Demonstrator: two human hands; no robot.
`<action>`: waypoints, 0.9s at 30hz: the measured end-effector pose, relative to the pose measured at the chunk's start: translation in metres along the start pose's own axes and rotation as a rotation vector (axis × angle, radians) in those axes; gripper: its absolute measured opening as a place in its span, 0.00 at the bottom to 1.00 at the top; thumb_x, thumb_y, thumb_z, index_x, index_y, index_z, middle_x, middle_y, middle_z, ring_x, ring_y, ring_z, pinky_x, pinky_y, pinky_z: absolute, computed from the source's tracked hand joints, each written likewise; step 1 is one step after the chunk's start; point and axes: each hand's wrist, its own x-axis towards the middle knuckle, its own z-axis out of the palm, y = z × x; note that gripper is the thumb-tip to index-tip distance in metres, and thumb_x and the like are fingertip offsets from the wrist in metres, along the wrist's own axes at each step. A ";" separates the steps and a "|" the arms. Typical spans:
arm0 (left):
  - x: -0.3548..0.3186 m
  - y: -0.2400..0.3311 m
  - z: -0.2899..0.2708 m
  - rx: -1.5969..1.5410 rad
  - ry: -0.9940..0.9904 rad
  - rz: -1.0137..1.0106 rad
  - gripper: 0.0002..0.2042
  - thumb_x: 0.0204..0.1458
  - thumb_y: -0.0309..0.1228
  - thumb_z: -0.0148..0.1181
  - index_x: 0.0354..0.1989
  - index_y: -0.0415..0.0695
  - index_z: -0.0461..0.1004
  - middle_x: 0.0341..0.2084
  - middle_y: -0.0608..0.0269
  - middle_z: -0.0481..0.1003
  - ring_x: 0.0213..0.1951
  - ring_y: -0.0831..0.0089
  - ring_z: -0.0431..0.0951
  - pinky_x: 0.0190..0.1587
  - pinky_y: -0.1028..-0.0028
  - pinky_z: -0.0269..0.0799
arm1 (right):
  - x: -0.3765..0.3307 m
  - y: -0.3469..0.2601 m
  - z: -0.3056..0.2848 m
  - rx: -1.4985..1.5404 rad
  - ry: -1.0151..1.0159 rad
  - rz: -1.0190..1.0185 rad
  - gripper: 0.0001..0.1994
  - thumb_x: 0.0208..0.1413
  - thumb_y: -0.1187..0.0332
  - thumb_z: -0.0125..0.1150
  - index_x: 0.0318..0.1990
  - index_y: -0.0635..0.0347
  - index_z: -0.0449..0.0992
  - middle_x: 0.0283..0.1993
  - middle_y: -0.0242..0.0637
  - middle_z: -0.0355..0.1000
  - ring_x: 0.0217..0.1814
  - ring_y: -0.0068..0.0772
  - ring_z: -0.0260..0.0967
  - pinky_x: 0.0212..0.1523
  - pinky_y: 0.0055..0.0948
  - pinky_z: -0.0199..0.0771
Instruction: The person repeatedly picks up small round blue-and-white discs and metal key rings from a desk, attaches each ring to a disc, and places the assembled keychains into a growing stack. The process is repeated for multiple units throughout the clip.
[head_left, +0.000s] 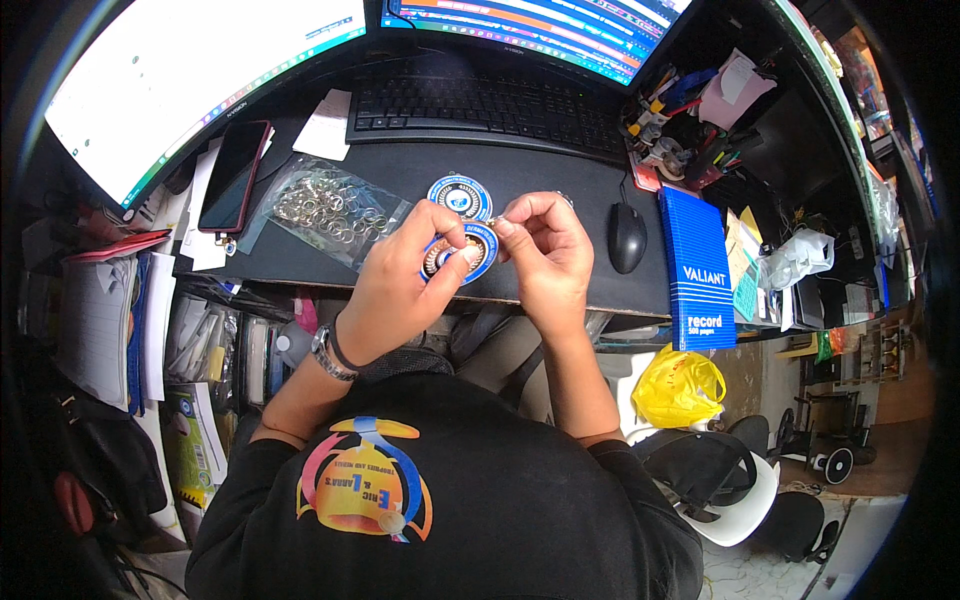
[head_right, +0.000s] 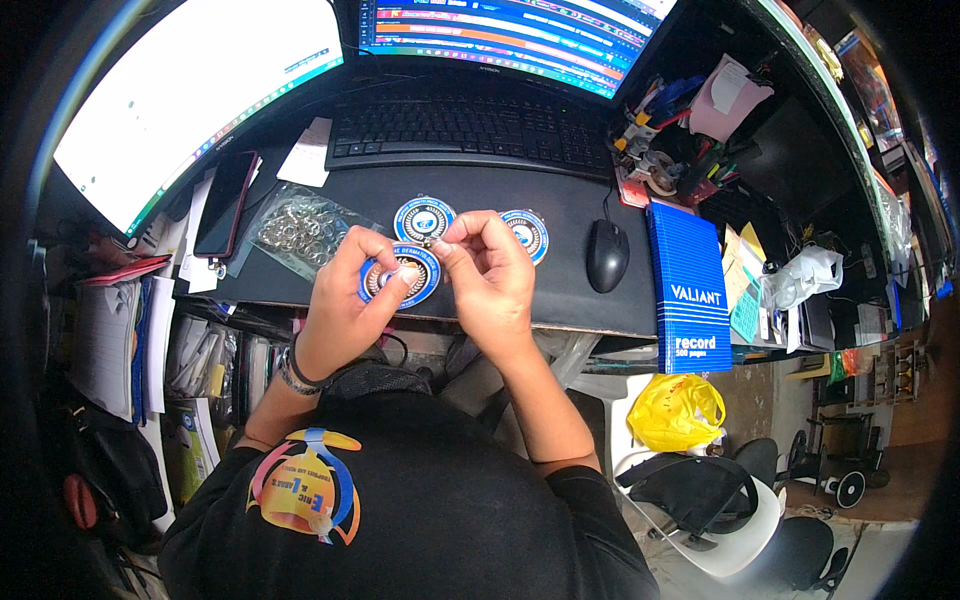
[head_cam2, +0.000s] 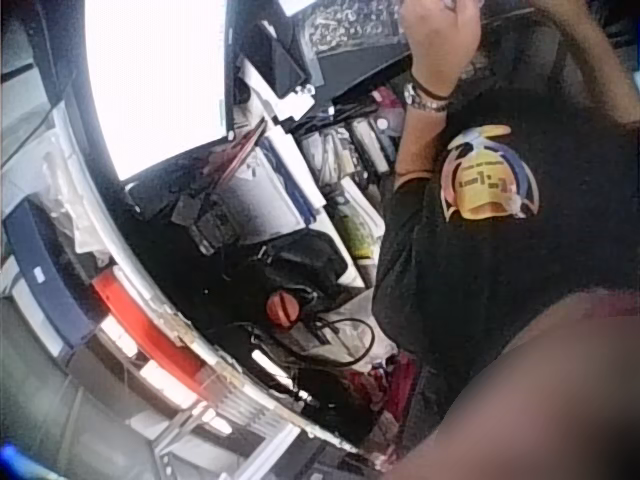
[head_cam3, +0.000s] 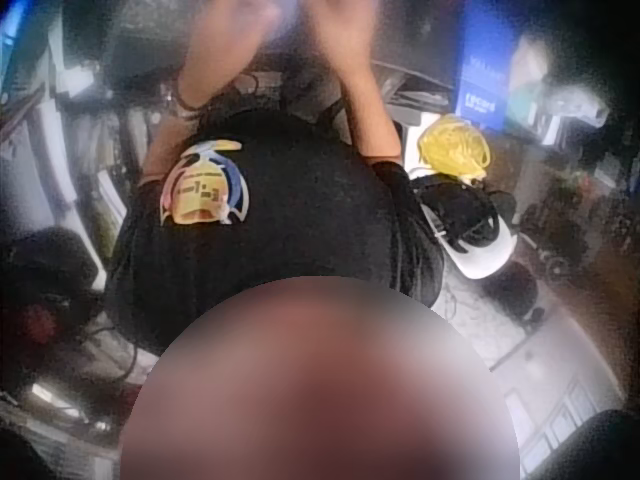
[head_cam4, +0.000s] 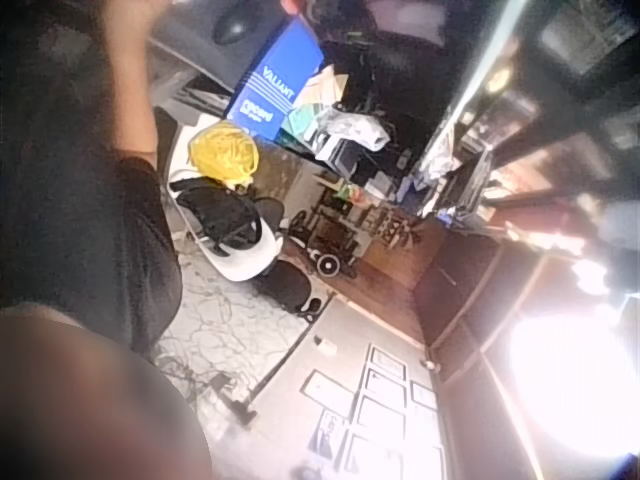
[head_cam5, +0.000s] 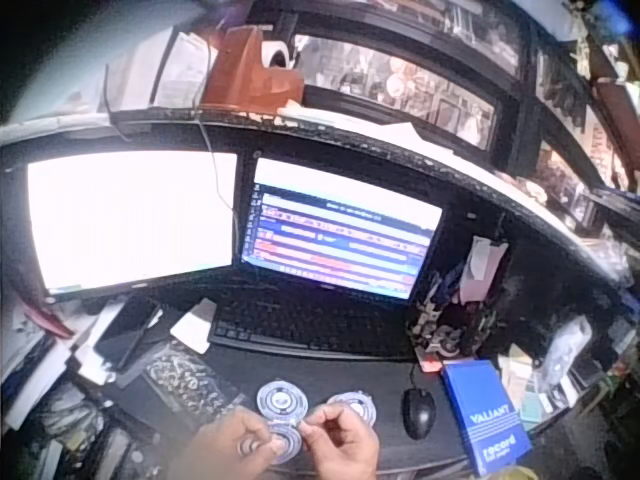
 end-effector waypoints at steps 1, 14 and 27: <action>0.000 0.000 0.001 -0.007 0.014 -0.002 0.09 0.52 0.24 0.62 0.37 0.40 0.68 0.32 0.57 0.73 0.34 0.67 0.77 0.37 0.71 0.72 | 0.000 0.000 -0.001 0.012 -0.011 0.017 0.05 0.57 0.80 0.61 0.37 0.63 0.70 0.34 0.32 0.71 0.31 0.17 0.67 0.31 0.17 0.70; -0.003 0.002 -0.004 -0.023 -0.024 0.016 0.07 0.54 0.24 0.59 0.38 0.40 0.67 0.32 0.55 0.73 0.34 0.57 0.79 0.36 0.66 0.72 | 0.003 -0.003 -0.007 0.269 -0.116 0.153 0.07 0.55 0.80 0.62 0.38 0.62 0.71 0.36 0.32 0.71 0.38 0.19 0.67 0.41 0.18 0.69; -0.005 0.002 0.000 -0.032 0.020 -0.018 0.09 0.52 0.23 0.63 0.34 0.41 0.67 0.33 0.58 0.74 0.34 0.74 0.77 0.36 0.74 0.72 | 0.000 -0.010 -0.009 0.033 -0.112 0.031 0.07 0.54 0.82 0.63 0.36 0.63 0.72 0.37 0.31 0.71 0.39 0.20 0.68 0.41 0.19 0.69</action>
